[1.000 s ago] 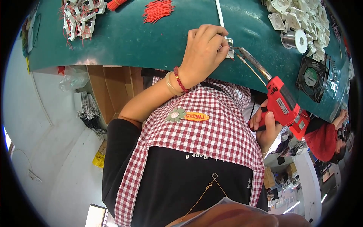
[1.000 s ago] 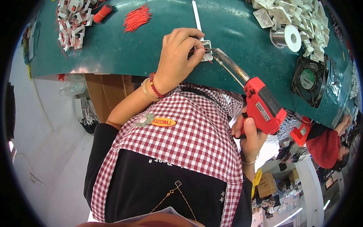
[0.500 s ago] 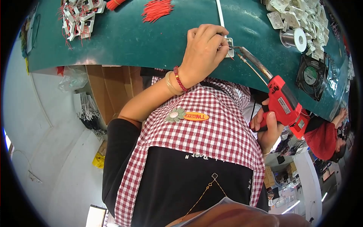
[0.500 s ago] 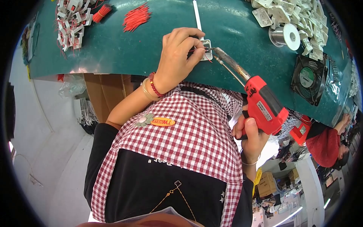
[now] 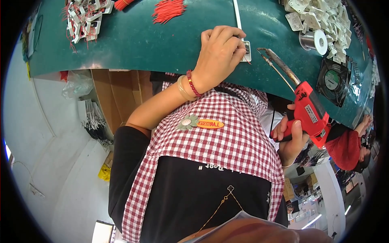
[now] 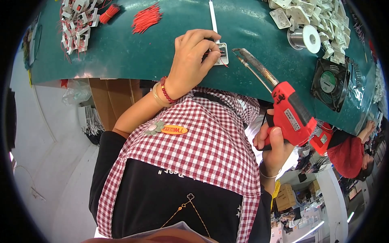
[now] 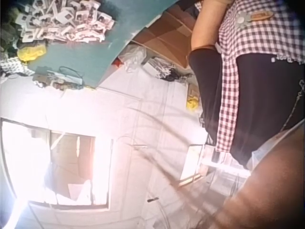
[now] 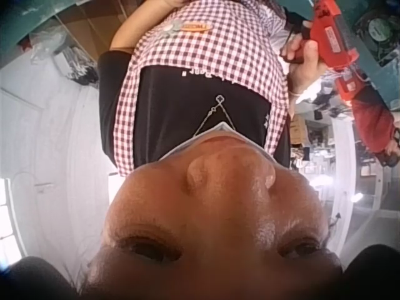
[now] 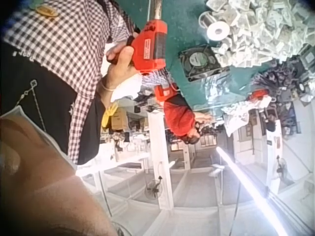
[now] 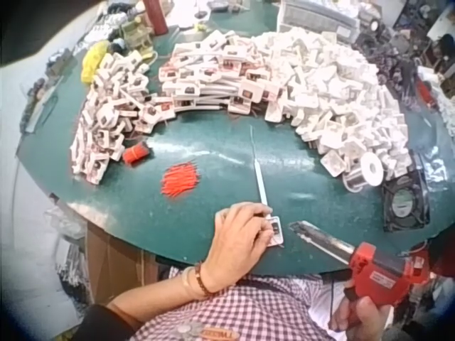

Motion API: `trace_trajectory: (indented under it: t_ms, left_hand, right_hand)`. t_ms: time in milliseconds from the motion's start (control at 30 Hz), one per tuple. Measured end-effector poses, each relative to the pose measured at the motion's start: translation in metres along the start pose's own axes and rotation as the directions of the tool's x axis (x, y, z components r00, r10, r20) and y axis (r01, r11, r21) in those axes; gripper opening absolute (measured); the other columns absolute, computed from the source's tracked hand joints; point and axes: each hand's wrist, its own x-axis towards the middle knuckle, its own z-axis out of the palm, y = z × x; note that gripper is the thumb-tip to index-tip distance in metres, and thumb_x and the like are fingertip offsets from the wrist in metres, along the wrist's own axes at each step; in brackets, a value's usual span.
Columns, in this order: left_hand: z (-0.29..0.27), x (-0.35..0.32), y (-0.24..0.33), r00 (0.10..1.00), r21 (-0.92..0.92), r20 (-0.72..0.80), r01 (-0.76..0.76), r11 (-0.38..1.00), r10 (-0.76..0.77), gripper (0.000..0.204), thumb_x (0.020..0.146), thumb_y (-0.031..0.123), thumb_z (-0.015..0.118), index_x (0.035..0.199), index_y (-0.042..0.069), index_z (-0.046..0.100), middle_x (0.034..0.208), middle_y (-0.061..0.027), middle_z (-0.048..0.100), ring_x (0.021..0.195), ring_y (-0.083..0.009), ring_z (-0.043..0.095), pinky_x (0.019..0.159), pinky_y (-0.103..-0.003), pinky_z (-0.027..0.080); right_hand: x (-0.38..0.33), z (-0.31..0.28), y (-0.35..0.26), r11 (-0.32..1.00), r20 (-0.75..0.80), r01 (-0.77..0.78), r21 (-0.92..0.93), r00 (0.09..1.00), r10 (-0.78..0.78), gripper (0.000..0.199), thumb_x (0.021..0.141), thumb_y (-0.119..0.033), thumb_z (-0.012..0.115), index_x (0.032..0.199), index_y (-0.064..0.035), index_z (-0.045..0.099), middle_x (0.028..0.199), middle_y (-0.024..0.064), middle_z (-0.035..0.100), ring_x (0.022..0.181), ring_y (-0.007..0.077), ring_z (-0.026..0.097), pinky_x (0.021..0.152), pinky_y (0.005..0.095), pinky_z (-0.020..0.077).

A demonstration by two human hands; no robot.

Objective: Soldering wires onto small electronic components at a factory assembly station.

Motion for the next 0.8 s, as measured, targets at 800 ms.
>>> trace_trajectory:
  t_ms: [800]
  left_hand:
    - [0.0010,-0.0007,0.0017,1.000,0.018,0.014,-0.011,1.000,0.011,0.008,0.075,0.008,0.066,0.078,0.008,0.059,0.103,0.0000,0.059,0.101,-0.0194,0.051,0.086,-0.039,0.033]
  right_hand:
    - [0.0007,-0.0008,0.0058,0.999,0.058,-0.054,-0.011,0.997,0.054,0.032,0.093,-0.025,0.048,0.105,0.0039,0.045,0.058,0.0068,0.044,0.042,0.0112,0.039,0.042,0.0254,0.0367]
